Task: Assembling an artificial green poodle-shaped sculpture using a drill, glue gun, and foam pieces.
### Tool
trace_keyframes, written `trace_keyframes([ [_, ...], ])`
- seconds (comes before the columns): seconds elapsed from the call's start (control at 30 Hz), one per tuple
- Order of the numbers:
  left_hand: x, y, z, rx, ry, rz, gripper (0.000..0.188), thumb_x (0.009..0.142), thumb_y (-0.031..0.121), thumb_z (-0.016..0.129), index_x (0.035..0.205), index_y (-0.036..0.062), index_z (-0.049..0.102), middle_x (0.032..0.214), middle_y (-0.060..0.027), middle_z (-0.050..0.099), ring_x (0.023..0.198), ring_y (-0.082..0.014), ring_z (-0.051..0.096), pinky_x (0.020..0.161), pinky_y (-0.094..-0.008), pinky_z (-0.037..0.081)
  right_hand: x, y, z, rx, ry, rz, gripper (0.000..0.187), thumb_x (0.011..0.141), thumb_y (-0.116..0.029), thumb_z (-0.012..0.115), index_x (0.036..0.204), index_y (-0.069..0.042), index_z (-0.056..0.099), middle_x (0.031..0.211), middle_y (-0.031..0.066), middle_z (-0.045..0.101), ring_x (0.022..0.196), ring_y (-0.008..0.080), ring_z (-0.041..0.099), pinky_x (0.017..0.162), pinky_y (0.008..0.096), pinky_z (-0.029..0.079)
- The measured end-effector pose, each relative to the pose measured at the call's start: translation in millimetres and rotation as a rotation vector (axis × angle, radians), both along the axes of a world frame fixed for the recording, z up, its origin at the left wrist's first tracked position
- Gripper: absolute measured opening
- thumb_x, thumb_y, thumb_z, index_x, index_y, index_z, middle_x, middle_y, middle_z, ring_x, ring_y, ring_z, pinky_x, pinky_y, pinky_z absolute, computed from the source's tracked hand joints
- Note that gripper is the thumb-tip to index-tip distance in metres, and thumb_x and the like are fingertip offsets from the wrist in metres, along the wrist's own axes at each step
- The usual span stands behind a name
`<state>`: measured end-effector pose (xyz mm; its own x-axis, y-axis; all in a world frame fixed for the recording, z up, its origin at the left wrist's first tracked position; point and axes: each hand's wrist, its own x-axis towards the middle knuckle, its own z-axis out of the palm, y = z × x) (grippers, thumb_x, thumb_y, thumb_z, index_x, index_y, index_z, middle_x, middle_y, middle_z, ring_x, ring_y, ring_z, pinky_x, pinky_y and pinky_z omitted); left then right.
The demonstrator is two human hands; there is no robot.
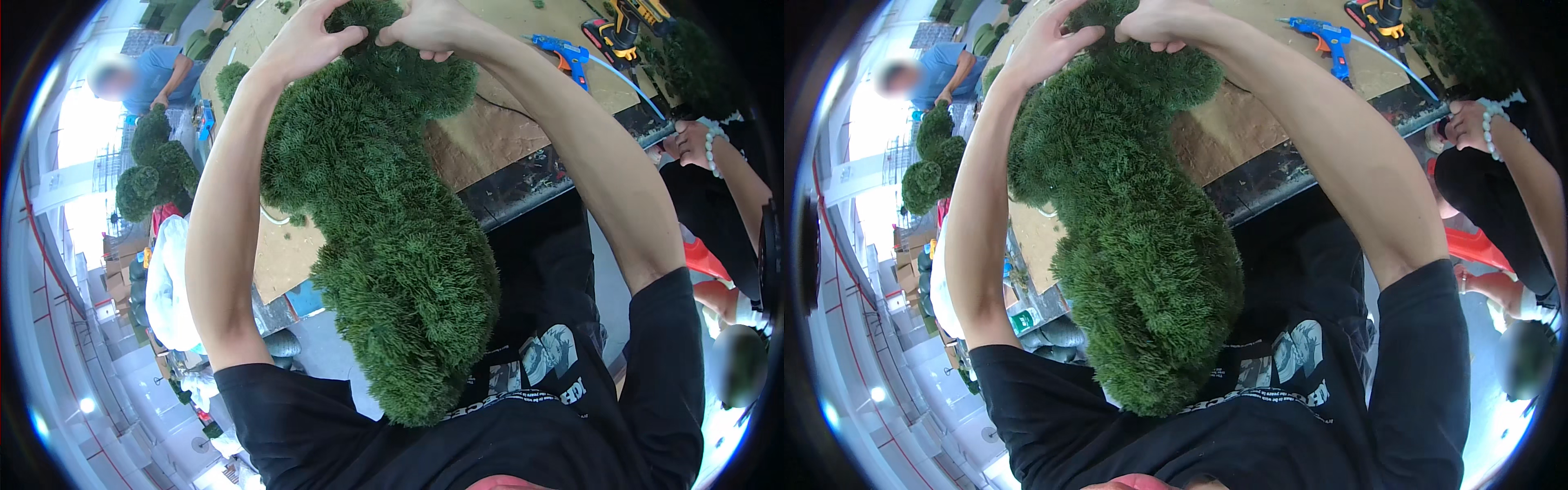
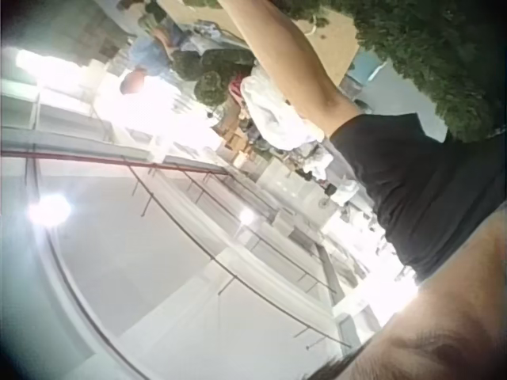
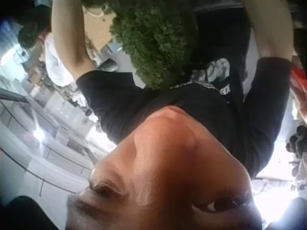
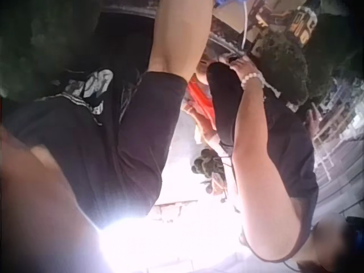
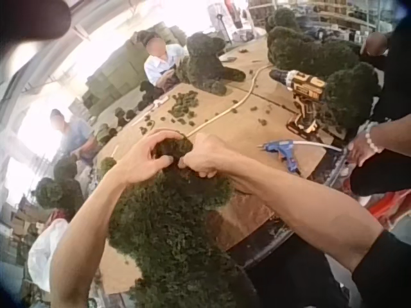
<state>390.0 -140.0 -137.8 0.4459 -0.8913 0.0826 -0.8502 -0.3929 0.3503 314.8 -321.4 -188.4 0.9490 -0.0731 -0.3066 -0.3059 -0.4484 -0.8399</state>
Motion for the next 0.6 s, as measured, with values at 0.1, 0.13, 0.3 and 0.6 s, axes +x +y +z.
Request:
trace_keyframes([
  [0.1, -10.1, -1.6, 5.6, 0.056, -0.036, 0.022, 0.058, 0.087, 0.017, 0.067, 0.143, 0.0075, 0.054, 0.144, -0.0159, 0.055, 0.136, -0.0309, 0.051, 0.112, -0.0429, 0.042, -1.4, -17.8, -27.2, 0.341, -0.128, -0.013, 0.032, 0.089, -0.025, 0.077, 0.094, 0.005, 0.068, 0.076, 0.0148, 0.072, 0.055, 0.0229, 0.066, 0.055, 0.0331, 0.054],
  [0.13, -12.7, -0.5, 8.0, 0.070, 0.002, 0.060, 0.060, 0.088, 0.018, 0.067, 0.145, 0.0081, 0.052, 0.145, -0.0163, 0.054, 0.137, -0.0313, 0.050, 0.112, -0.0429, 0.042, -8.5, -18.3, -28.5, 0.341, -0.131, -0.001, 0.032, 0.089, -0.025, 0.077, 0.094, 0.005, 0.068, 0.076, 0.0148, 0.072, 0.055, 0.0229, 0.066, 0.055, 0.0331, 0.054],
  [0.3, -25.5, -2.6, 16.7, 0.050, 0.125, 0.133, 0.063, 0.092, 0.020, 0.068, 0.150, 0.0096, 0.048, 0.150, -0.0166, 0.049, 0.139, -0.0326, 0.048, 0.113, -0.0436, 0.042, -33.7, -11.7, -48.3, -0.180, -0.790, 0.186, 0.040, 0.082, -0.034, 0.083, 0.103, -0.002, 0.071, 0.080, 0.0034, 0.064, 0.069, 0.0135, 0.061, 0.064, 0.0282, 0.049],
  [0.6, -111.9, 47.4, 39.3, 0.199, -0.314, 0.205, 0.050, 0.098, 0.035, 0.066, 0.140, 0.0092, 0.058, 0.155, -0.0182, 0.048, 0.143, -0.0381, 0.046, 0.119, -0.0505, 0.039, -100.5, -57.4, -65.1, 0.561, -0.458, -0.104, 0.023, 0.103, -0.024, 0.066, 0.103, -0.002, 0.071, 0.075, 0.0013, 0.065, 0.062, 0.0065, 0.059, 0.056, 0.0238, 0.046],
])
